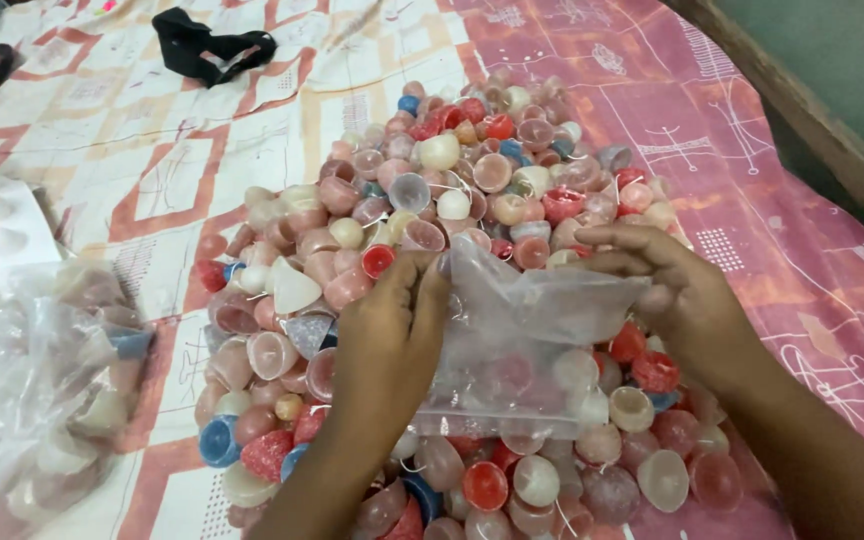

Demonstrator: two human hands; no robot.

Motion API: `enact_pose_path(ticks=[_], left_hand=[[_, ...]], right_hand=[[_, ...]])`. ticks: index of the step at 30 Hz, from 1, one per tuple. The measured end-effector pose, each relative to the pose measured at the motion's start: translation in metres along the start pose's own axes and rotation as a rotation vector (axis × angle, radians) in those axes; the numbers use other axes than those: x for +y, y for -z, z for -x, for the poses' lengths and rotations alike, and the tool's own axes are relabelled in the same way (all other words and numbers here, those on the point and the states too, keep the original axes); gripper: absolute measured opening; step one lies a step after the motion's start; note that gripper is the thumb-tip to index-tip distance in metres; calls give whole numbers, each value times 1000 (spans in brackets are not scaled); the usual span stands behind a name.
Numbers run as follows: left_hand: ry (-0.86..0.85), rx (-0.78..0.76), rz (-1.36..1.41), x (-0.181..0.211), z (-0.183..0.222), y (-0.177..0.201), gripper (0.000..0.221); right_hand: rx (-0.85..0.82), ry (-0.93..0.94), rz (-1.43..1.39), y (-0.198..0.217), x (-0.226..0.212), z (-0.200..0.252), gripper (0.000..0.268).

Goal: Sorting small multicolored wax candle cups and placing them into plastic bags on a patterned surface.

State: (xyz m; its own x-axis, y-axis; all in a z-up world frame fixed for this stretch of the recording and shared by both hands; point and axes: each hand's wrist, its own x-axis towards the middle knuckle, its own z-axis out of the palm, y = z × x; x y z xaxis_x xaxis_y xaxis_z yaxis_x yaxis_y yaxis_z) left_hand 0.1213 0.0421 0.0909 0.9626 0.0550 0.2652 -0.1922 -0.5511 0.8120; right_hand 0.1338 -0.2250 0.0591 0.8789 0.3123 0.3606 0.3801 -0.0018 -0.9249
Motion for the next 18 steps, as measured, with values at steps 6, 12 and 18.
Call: enact_pose_path(ticks=[6,12,18], left_hand=[[-326,-44,234,12,4,9,32],[-29,19,176,-3,4,-5,19],[-171,-203,143,7,2,9,77]], right_hand=[[255,-373,164,-1,23,5,25],[382,-434,372,5,20,8,24],[438,-235,-13,13,28,-7,23]])
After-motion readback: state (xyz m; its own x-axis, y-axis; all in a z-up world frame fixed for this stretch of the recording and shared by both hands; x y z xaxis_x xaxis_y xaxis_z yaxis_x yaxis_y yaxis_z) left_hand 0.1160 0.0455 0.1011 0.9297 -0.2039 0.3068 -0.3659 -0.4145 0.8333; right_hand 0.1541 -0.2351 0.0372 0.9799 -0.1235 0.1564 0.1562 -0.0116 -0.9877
